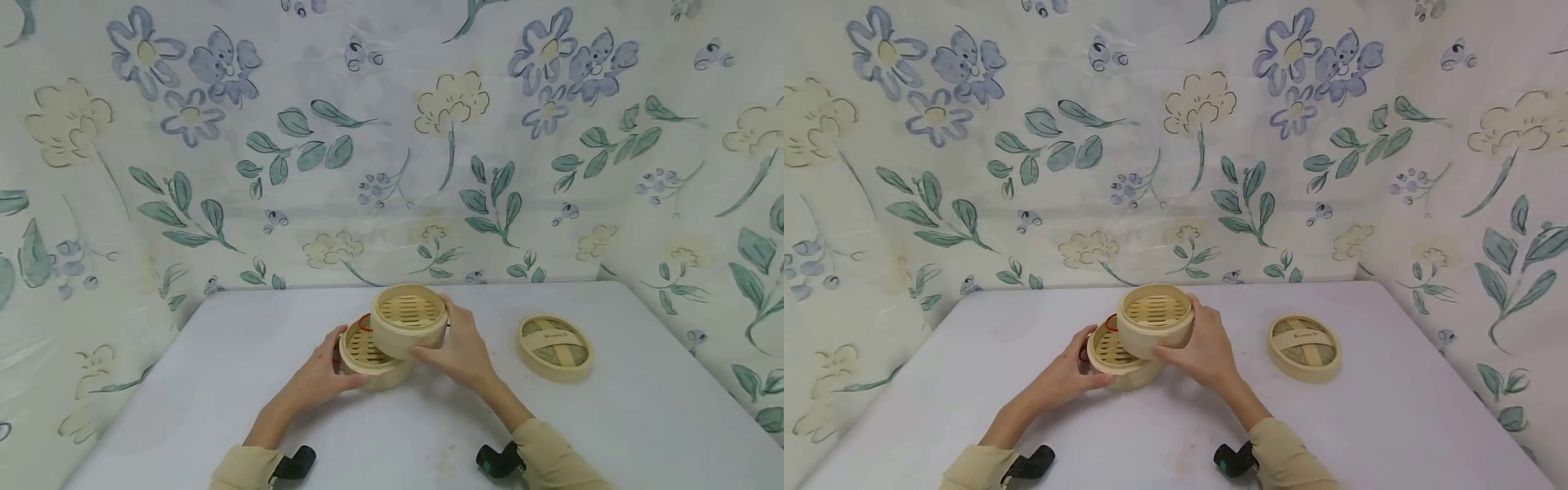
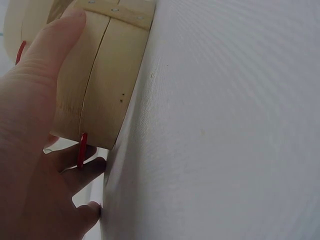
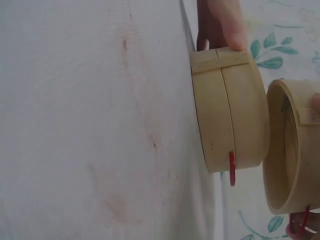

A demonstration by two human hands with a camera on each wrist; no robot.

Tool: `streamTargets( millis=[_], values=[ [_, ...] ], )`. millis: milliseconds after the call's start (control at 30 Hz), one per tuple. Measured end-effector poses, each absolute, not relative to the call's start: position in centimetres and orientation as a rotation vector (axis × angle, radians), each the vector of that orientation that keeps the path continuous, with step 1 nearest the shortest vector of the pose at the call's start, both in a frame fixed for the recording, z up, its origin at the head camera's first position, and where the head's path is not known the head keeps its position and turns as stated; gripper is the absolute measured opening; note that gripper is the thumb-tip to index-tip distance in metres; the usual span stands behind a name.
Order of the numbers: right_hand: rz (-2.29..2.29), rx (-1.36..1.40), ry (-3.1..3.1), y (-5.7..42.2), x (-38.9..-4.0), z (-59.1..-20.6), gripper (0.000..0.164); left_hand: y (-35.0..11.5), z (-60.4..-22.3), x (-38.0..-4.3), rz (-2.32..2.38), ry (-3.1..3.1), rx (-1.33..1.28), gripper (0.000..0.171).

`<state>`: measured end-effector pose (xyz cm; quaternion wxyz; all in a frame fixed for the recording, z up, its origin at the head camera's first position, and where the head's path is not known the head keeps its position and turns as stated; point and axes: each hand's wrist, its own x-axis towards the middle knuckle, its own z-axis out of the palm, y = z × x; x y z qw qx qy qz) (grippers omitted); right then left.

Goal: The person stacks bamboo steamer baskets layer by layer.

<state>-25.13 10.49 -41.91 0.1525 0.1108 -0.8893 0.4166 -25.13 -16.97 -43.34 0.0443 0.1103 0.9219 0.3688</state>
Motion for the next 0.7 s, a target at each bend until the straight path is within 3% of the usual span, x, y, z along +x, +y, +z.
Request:
streamTargets(
  millis=[700],
  values=[
    [1.069,0.413,-2.474,5.3,-24.9,-42.3,0.110,-17.2,-43.6,-25.2,1.144,2.801,0.357,0.112]
  ],
)
